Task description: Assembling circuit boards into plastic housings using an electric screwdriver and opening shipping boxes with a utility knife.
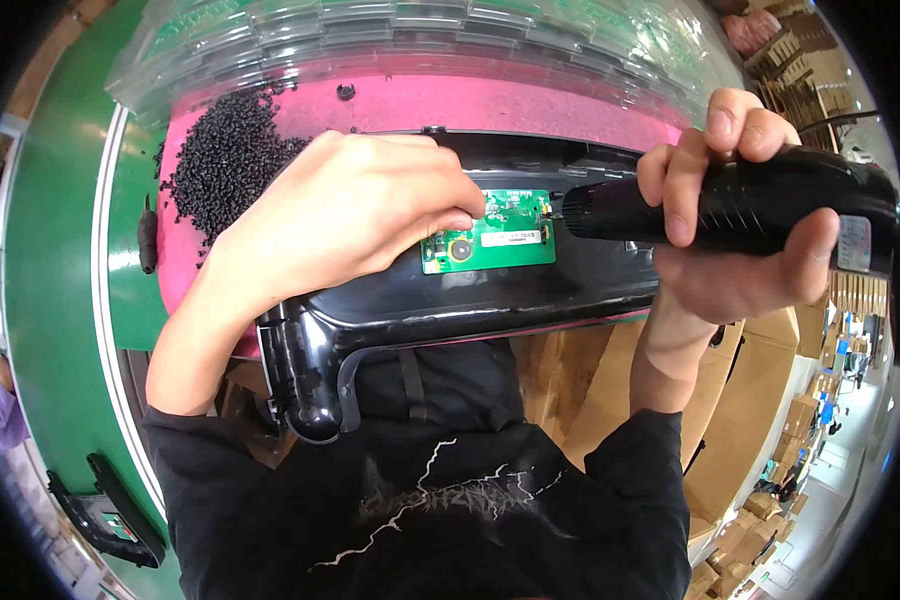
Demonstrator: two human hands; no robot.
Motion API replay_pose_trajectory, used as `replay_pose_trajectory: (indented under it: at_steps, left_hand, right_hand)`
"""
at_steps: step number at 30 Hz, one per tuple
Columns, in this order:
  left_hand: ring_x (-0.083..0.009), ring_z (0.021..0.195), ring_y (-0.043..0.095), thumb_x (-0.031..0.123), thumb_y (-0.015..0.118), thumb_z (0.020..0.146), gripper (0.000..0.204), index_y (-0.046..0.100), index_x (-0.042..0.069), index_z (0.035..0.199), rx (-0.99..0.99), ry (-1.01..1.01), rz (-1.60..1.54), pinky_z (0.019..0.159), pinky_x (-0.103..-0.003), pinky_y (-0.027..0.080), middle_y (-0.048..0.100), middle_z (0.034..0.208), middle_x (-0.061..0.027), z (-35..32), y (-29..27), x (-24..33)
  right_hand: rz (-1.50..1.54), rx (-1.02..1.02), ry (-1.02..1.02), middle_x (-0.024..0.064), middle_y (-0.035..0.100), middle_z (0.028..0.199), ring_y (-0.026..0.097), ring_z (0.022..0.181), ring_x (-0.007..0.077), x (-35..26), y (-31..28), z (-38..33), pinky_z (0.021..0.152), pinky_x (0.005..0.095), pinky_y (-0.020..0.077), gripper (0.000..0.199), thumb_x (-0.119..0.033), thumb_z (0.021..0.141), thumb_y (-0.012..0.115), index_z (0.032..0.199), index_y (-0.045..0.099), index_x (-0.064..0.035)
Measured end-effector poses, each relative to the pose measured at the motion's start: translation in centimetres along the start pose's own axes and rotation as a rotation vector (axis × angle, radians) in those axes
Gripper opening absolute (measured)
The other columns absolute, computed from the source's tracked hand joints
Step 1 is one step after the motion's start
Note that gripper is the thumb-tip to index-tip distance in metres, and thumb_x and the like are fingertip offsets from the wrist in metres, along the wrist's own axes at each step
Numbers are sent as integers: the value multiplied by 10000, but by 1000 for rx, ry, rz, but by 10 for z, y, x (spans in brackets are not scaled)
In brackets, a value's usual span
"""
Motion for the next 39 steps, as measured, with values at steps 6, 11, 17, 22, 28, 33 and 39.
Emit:
replay_pose_trajectory:
  at_steps: [6, 11, 17, 22, 28, 33, 39]
  left_hand:
    - [-248, 724, 621, 123, 688, 785, 127, 661, 45, 881, -179, -20, 11, 616, -362, 508, 657, 779, -65, -1, 0, -1]
    - [-259, 743, 655, 153, 680, 801, 134, 678, 55, 892, -245, -131, 28, 638, -360, 521, 681, 808, -74, -1, 2, -5]
    - [-280, 747, 686, 148, 685, 809, 138, 679, 40, 895, -341, -314, -40, 643, -349, 534, 707, 863, -97, -1, -5, -8]
    - [-287, 752, 684, 147, 685, 808, 133, 676, 41, 888, -367, -361, -63, 637, -352, 534, 708, 887, -99, 0, -7, -7]
    - [-277, 782, 682, 151, 675, 816, 129, 674, 50, 897, -359, -305, 34, 641, -364, 528, 706, 894, -94, -6, -4, -6]
    - [-284, 734, 670, 97, 678, 809, 114, 648, 14, 881, -172, -168, -51, 634, -339, 526, 682, 813, -98, 1, -2, 3]
    - [-250, 715, 682, 16, 677, 797, 97, 630, -22, 872, 55, -46, -208, 626, -313, 536, 666, 774, -117, -1, -4, 3]
  right_hand:
    - [-63, 150, 27, 105, 494, 1032, 433, 459, 114, 8, 2, -1, 538, 294, 378, 548, -557, 856, 516, 1024, 531, -35]
    - [-66, 177, 70, 93, 490, 1006, 418, 456, 107, 13, 0, 2, 532, 283, 365, 537, -553, 851, 517, 1010, 524, -40]
    - [-52, 108, 245, 47, 465, 840, 398, 456, 82, 23, 4, 12, 519, 257, 343, 530, -567, 808, 560, 943, 489, -59]
    - [-177, 122, 212, 20, 461, 737, 389, 446, 76, 31, 7, 11, 501, 247, 341, 503, -531, 819, 561, 958, 496, -52]
    - [46, 195, 138, 20, 489, 729, 423, 474, 95, 15, 6, 7, 531, 271, 350, 478, -497, 839, 535, 980, 517, -40]
    - [315, 146, -34, -7, 483, 740, 444, 467, 68, -18, 28, 16, 532, 248, 350, 420, -420, 775, 593, 951, 463, -61]
    - [109, 19, 18, -15, 492, 750, 459, 474, 63, -26, 55, 28, 545, 238, 360, 402, -383, 734, 616, 948, 462, -79]
Point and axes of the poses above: each hand's wrist, its own z-axis towards the middle knuckle, its own y-axis out of the palm, x = y × z, the point moved 2 cm from there along z, towards the middle knuckle
